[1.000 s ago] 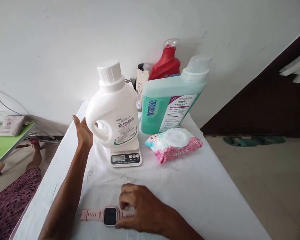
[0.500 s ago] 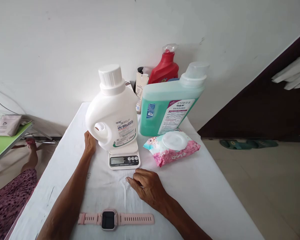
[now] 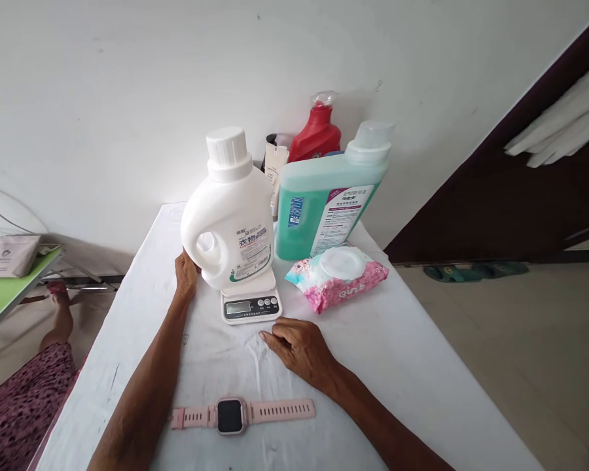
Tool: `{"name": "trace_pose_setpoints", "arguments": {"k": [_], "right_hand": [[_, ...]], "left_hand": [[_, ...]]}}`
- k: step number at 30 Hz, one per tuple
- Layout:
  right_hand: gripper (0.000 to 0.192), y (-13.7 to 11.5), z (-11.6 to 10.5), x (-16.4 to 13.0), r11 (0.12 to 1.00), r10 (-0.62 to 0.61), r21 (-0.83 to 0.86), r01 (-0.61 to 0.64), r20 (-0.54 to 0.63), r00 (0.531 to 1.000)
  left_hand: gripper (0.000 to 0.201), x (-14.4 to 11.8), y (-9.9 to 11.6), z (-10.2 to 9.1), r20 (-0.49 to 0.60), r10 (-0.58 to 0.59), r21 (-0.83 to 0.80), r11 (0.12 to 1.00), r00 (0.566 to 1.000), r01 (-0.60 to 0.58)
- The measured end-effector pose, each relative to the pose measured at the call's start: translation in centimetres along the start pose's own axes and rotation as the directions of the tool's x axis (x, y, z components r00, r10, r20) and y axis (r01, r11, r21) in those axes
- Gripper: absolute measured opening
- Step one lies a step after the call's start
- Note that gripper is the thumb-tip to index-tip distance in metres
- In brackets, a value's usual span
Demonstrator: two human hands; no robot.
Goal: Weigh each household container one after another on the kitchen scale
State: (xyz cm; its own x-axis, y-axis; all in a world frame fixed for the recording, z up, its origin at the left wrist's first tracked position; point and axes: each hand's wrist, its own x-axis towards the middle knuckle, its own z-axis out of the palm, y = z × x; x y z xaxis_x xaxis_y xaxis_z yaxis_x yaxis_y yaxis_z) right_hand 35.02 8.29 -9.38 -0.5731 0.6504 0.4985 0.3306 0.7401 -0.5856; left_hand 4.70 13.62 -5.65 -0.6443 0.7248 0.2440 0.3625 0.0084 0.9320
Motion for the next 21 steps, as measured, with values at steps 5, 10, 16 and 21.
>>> {"name": "trace_pose_setpoints", "arguments": {"k": [5,10,16,21], "right_hand": [[0.051,-0.2,0.1,0.2,0.996,0.083,0.023,-0.084,0.059,0.995],[0.053,-0.8,-0.4,0.7,0.984,0.161,0.054,-0.168,0.124,0.979],[0.033,-7.6,-3.3,4.9,0.948,0.208,0.227,-0.223,0.087,0.974],[0.054,-13.3,-0.5,11.0,0.919,0.213,0.358,-0.167,-0.091,0.973]], "left_hand": [[0.064,0.1,-0.9,0.1,0.005,-0.037,-0.084,0.996,0.999,0.037],[0.067,0.1,-1.2,-0.5,0.020,-0.087,-0.253,0.963,0.996,0.089],[0.067,-0.1,-1.3,-0.6,0.043,-0.105,-0.290,0.950,0.994,0.113],[0.065,-0.1,-1.7,-0.5,0.049,-0.086,-0.279,0.956,0.995,0.097]]}}
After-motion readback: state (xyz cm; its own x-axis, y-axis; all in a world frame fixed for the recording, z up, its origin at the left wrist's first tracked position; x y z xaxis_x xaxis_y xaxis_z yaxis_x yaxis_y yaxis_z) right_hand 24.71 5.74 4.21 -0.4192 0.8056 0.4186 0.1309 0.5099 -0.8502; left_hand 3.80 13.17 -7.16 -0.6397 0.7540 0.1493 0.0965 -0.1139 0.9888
